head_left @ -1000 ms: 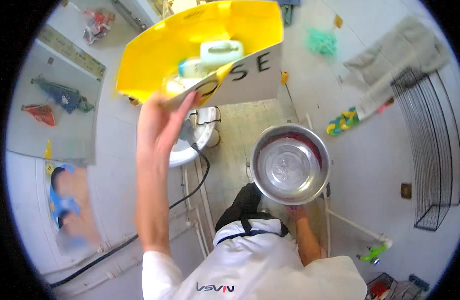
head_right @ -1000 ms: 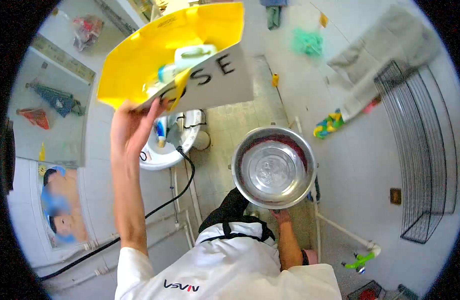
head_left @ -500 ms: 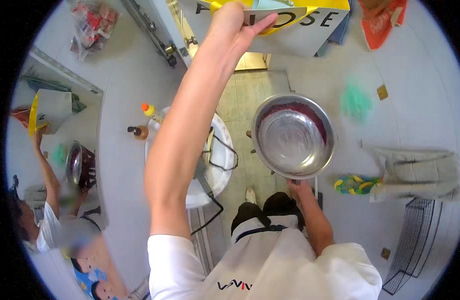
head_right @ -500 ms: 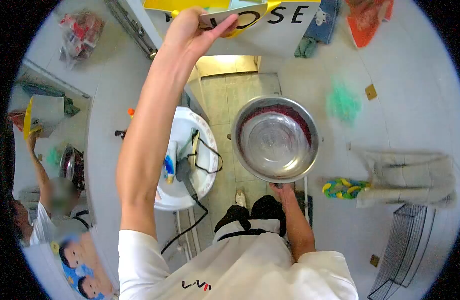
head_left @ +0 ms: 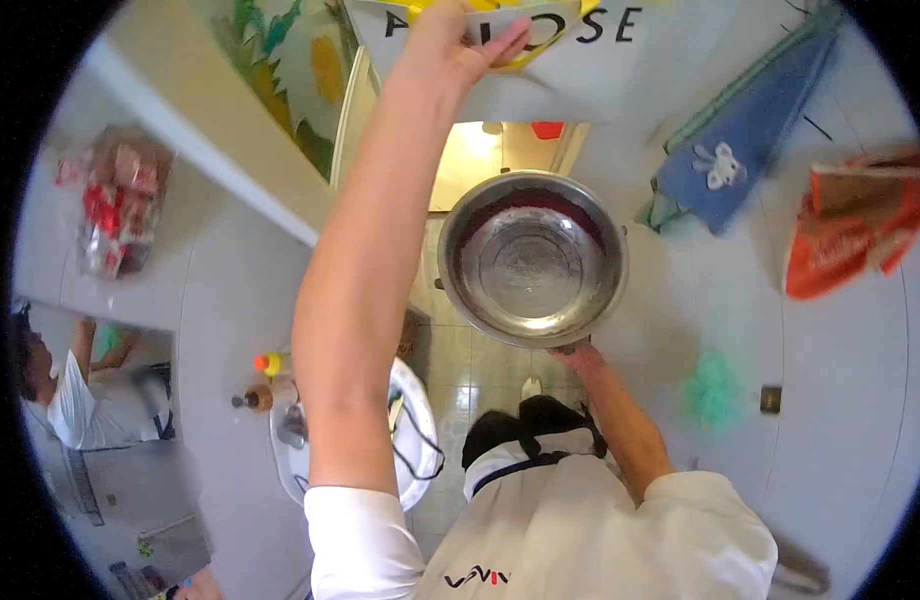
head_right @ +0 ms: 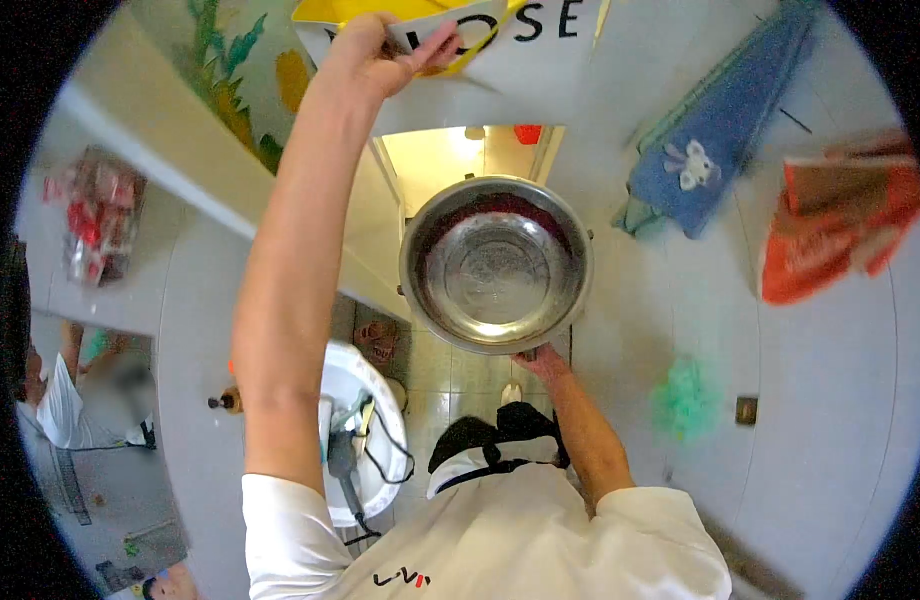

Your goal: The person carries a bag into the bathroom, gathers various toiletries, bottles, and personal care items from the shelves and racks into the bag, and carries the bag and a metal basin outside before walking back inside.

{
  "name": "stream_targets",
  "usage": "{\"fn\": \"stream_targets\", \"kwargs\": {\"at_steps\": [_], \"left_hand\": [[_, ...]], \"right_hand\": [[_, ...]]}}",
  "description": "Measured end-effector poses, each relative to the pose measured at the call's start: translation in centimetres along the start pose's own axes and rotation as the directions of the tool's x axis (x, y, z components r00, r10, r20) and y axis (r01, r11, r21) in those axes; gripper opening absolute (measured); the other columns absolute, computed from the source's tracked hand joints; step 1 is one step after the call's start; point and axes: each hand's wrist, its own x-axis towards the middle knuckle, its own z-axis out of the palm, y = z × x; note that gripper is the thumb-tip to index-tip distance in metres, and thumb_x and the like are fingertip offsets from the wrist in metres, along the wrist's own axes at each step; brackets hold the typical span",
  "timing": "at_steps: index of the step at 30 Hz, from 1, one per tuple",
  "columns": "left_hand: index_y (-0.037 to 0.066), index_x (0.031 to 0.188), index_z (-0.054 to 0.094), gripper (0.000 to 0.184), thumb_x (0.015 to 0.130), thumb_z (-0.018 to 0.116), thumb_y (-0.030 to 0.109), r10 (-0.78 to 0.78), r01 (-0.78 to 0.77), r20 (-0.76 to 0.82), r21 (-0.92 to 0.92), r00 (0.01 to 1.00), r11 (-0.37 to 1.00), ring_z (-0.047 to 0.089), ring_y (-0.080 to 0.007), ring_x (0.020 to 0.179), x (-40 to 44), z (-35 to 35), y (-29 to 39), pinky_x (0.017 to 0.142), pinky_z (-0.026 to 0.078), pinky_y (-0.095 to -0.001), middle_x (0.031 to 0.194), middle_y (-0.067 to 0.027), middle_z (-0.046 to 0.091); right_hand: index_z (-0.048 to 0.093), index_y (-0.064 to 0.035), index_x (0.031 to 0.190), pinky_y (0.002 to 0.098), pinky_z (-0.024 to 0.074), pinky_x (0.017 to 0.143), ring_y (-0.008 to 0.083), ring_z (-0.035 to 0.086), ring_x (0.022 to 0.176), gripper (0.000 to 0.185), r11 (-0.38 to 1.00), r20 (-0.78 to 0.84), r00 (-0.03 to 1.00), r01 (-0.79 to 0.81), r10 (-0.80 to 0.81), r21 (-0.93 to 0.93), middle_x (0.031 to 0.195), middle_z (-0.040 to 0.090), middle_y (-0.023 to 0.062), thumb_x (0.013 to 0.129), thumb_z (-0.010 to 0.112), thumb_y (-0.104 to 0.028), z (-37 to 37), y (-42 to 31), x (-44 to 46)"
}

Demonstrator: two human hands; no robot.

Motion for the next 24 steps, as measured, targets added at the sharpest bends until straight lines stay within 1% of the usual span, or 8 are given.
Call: {"fn": "stream_targets", "kwargs": {"at_steps": [2, 5, 9, 12, 17, 21, 22, 24], "left_hand": [[0.001, 0.123, 0.035, 0.037, 0.086, 0.03, 0.0, -0.003, 0.003, -0.015, -0.02, 1.0, 1.0, 0.046, -0.043, 0.103, 4.4, 1.3, 1.3, 0.074, 0.055, -0.052, 0.12, -0.0248, 0.039], [-0.002, 0.124, 0.03, 0.038, 0.086, 0.029, 0.0, 0.071, -0.074, 0.13, 0.018, 0.989, 0.997, 0.046, -0.0443, 0.102, 11.1, 3.4, 4.9, 0.078, 0.054, -0.0514, 0.12, -0.0271, 0.037], [-0.005, 0.123, 0.026, 0.038, 0.085, 0.026, -0.001, 0.135, -0.136, 0.032, 0.034, 0.99, 0.99, 0.045, -0.0453, 0.1, 20.0, 5.9, 8.6, 0.08, 0.054, -0.0499, 0.121, -0.0283, 0.034], [-0.007, 0.122, 0.023, 0.038, 0.085, 0.026, -0.002, 0.091, -0.095, 0.049, 0.084, 0.995, 0.992, 0.044, -0.0466, 0.1, 29.1, 5.7, 11.6, 0.081, 0.054, -0.0474, 0.12, -0.0297, 0.032], [-0.008, 0.122, 0.02, 0.038, 0.084, 0.027, -0.003, 0.094, -0.096, 0.036, 0.044, 0.995, 0.994, 0.044, -0.0475, 0.101, 44.8, 4.9, 17.1, 0.081, 0.055, -0.0449, 0.121, -0.0321, 0.028], [-0.009, 0.122, 0.021, 0.038, 0.084, 0.028, -0.003, 0.075, -0.075, -0.02, -0.033, 0.997, 0.997, 0.042, -0.048, 0.105, 53.8, 4.4, 20.4, 0.083, 0.054, -0.046, 0.122, -0.0328, 0.028], [-0.01, 0.122, 0.022, 0.039, 0.084, 0.028, -0.004, 0.068, -0.068, -0.01, -0.052, 0.998, 0.996, 0.042, -0.048, 0.106, 56.8, 3.4, 22.1, 0.084, 0.054, -0.0466, 0.122, -0.0328, 0.028], [-0.012, 0.122, 0.022, 0.039, 0.084, 0.029, -0.004, 0.049, -0.049, -0.003, -0.098, 0.999, 0.994, 0.04, -0.0479, 0.108, 63.0, 1.0, 25.6, 0.085, 0.053, -0.0478, 0.122, -0.0329, 0.029]], "right_hand": [[0.048, -0.0099, 0.101, 0.0389, 0.0441, 0.072, 0.0184, 0.049, 0.084, 0.021, 0.999, 0.035, 0.999, 0.039, -0.038, -0.036, 0.094, 0.052, 0.0039, 0.093, 0.045, -0.028, 4.9, -2.5, 1.0], [0.048, -0.0097, 0.098, 0.0357, 0.0411, 0.066, 0.0185, 0.049, 0.078, 0.018, 0.927, 0.147, 0.959, -0.275, 0.244, 0.256, 0.085, 0.053, 0.0033, 0.092, 0.046, -0.026, 10.5, -6.9, 8.1], [0.051, -0.0104, 0.094, 0.0337, 0.0411, 0.062, 0.0184, 0.049, 0.074, 0.017, 0.952, 0.116, 0.953, -0.292, 0.28, 0.098, 0.081, 0.054, 0.003, 0.091, 0.047, -0.027, 19.5, -10.3, 16.0], [0.053, -0.0086, 0.1, 0.0358, 0.0439, 0.065, 0.0227, 0.052, 0.084, 0.024, 0.873, 0.426, 0.817, -0.474, 0.389, 0.113, 0.086, 0.056, 0.0076, 0.091, 0.046, -0.029, 25.1, -12.2, 24.7], [0.057, -0.0101, 0.088, 0.0286, 0.0451, 0.051, 0.0167, 0.054, 0.064, 0.024, 0.981, 0.125, 0.974, -0.184, 0.19, -0.054, 0.074, 0.058, 0.0023, 0.086, 0.057, -0.034, 41.6, -15.0, 32.7], [0.059, -0.0127, 0.081, 0.0274, 0.0462, 0.052, 0.0161, 0.054, 0.06, 0.021, 0.982, 0.206, 0.96, -0.181, 0.189, -0.055, 0.072, 0.06, 0.0015, 0.084, 0.061, -0.034, 51.2, -17.9, 35.5], [0.059, -0.0141, 0.078, 0.0279, 0.0462, 0.052, 0.016, 0.054, 0.061, 0.018, 0.958, 0.406, 0.868, -0.263, 0.286, -0.113, 0.07, 0.06, 0.001, 0.084, 0.061, -0.031, 52.2, -19.1, 40.8], [0.059, -0.0153, 0.08, 0.0276, 0.0463, 0.052, 0.0155, 0.055, 0.06, 0.014, 0.953, 0.307, 0.909, -0.231, 0.282, -0.194, 0.069, 0.059, 0.0007, 0.084, 0.06, -0.028, 57.2, -20.5, 45.4]]}}
